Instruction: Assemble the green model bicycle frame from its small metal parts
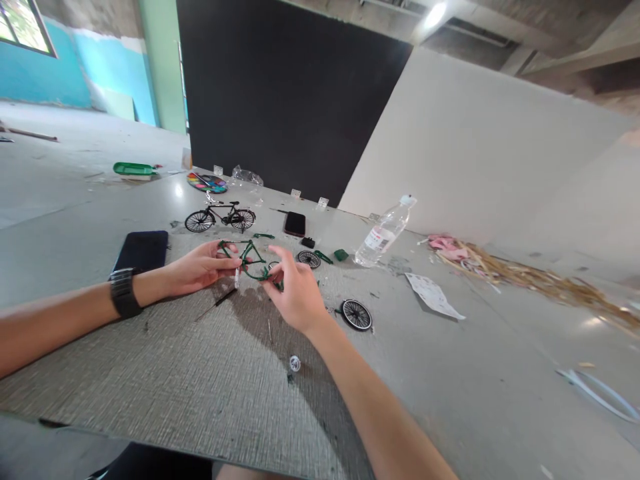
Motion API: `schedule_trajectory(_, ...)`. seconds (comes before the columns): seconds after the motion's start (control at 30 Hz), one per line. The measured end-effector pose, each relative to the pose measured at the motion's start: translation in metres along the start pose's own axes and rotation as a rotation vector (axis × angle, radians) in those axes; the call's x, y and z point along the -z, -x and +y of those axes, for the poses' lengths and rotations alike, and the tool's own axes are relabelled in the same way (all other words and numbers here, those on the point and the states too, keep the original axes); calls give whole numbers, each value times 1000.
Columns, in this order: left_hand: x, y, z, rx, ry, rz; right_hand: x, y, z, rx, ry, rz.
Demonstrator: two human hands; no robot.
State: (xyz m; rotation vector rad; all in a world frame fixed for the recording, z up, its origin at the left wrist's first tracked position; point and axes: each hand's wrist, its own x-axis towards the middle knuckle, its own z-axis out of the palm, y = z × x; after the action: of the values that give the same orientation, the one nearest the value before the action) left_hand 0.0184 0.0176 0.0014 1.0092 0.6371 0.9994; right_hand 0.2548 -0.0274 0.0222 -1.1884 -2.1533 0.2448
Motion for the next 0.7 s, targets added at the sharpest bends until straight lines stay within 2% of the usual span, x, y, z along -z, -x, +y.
schedule_trajectory(0.13,1,-2,-2,-16,22,31,6,-3,1,17,55,-11)
schedule_trajectory(0.23,4,-4,-3,-9,42,94,21,-7,9,18,161,-4)
schedule_trajectory(0.33,6,-5,-3,8,61,99,39,-9,24,-15,330,88)
schedule_trajectory(0.5,6,-4,-2,3,55,77,54,-9,44,-89,412,-104)
schedule_trajectory(0.7,2,-3,-1,2,3,101,49,-8,40,-58,349,-274)
